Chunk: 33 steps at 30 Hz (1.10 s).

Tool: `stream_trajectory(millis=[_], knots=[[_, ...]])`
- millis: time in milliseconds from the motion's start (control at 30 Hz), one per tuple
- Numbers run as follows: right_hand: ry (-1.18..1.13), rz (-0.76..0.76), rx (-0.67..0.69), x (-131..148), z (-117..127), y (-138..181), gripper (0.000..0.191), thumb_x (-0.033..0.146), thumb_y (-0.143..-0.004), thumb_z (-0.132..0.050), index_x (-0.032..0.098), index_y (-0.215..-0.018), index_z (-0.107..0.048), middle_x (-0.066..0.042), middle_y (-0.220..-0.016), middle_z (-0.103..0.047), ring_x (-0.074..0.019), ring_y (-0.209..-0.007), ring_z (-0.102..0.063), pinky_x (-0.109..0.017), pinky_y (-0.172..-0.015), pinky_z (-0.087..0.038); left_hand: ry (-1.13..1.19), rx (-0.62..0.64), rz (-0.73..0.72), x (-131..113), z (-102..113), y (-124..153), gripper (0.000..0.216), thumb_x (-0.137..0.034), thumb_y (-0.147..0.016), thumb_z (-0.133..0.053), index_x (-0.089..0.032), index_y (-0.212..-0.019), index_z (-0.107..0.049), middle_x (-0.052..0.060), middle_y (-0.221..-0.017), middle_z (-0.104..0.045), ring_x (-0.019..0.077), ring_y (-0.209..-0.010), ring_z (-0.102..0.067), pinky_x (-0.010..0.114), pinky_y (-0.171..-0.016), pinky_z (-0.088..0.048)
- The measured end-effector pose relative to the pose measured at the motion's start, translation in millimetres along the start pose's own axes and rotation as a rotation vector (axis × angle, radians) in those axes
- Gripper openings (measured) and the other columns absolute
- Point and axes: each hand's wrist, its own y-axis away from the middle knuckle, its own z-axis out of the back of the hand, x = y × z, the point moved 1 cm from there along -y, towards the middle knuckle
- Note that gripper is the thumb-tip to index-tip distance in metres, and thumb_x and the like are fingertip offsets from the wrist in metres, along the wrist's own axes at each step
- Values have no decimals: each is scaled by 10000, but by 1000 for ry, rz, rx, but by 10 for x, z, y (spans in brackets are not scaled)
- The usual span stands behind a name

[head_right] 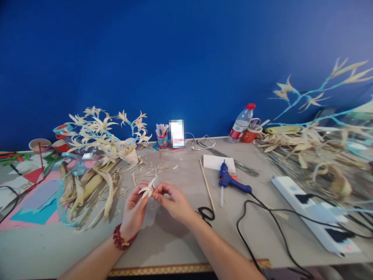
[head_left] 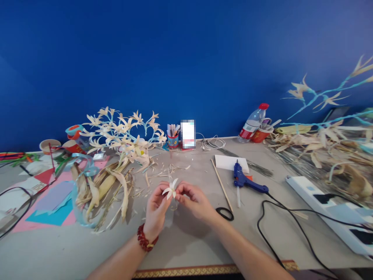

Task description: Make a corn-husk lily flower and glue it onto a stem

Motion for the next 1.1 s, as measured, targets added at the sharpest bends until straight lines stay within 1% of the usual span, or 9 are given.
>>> stream_trajectory(millis=[133, 233, 300, 400, 667, 767, 867, 967, 1100], knots=[[26, 38, -4, 17, 15, -1, 209, 371, -880, -574, 197, -763, -582, -11, -800, -512, -153, -750, -479, -261, -668, -372, 17, 38, -17, 21, 4, 13, 99, -250, -756, -693, -193, -832, -667, 40, -882, -603, 163, -821, -551, 240, -727, -445], [3, 16, -23, 10, 24, -10, 226, 390, -856, -602, 193, -748, -585, -11, -794, -514, -153, -742, -483, -257, -657, -376, 9, 66, -30, 52, 5, 29, 135, -260, -780, -669, -198, -899, -657, 39, -903, -598, 157, -820, -551, 238, -719, -451], [-51, -16, -35, -6, 20, -15, 239, 406, -829, -632, 189, -739, -587, -6, -775, -515, -146, -721, -481, -252, -642, -373, -18, 60, -28, 71, 1, 40, 157, -257, -777, -673, -202, -923, -651, 35, -919, -593, 155, -831, -554, 239, -730, -455], [-142, -53, -59, -19, -2, -15, 255, 420, -789, -673, 185, -729, -593, 3, -740, -520, -137, -689, -479, -250, -630, -371, -26, 27, -7, 93, -9, 50, 151, -245, -758, -695, -202, -897, -653, 27, -927, -581, 147, -835, -552, 234, -738, -459], [-311, -136, -145, -14, -45, -1, 287, 420, -719, -738, 182, -718, -576, 10, -703, -566, -133, -669, -520, -255, -656, -411, 279, 22, 211, 161, -17, 18, 127, -188, -737, -718, -209, -850, -665, -4, -897, -604, 104, -825, -553, 210, -773, -439], [-254, -90, -145, -23, -48, 9, 268, 404, -749, -712, 179, -708, -573, 6, -696, -564, -134, -667, -522, -253, -646, -417, 364, 59, 272, 160, -16, 5, 97, -180, -728, -726, -200, -804, -669, 3, -895, -619, 114, -824, -563, 225, -767, -443], [-63, -4, -188, -9, -51, 41, 213, 366, -800, -659, 185, -713, -586, 4, -709, -549, -137, -677, -511, -248, -637, -417, 419, 114, 287, 145, -11, -1, 81, -172, -720, -729, -199, -769, -670, 10, -929, -620, 132, -853, -570, 250, -787, -446], [130, 103, -229, 27, -60, 80, 142, 315, -833, -615, 196, -755, -599, -9, -766, -558, -150, -720, -523, -266, -676, -434, 424, 157, 284, 132, -2, 0, 85, -174, -714, -730, -198, -770, -670, 19, -928, -609, 154, -896, -565, 281, -830, -446], [207, 252, -243, 89, -55, 105, 92, 261, -843, -602, 200, -776, -583, -18, -780, -564, -163, -763, -544, -294, -723, -439, 395, 193, 290, 108, -4, 5, 116, -199, -684, -753, -194, -733, -649, 8, -900, -582, 158, -881, -557, 300, -841, -447]])
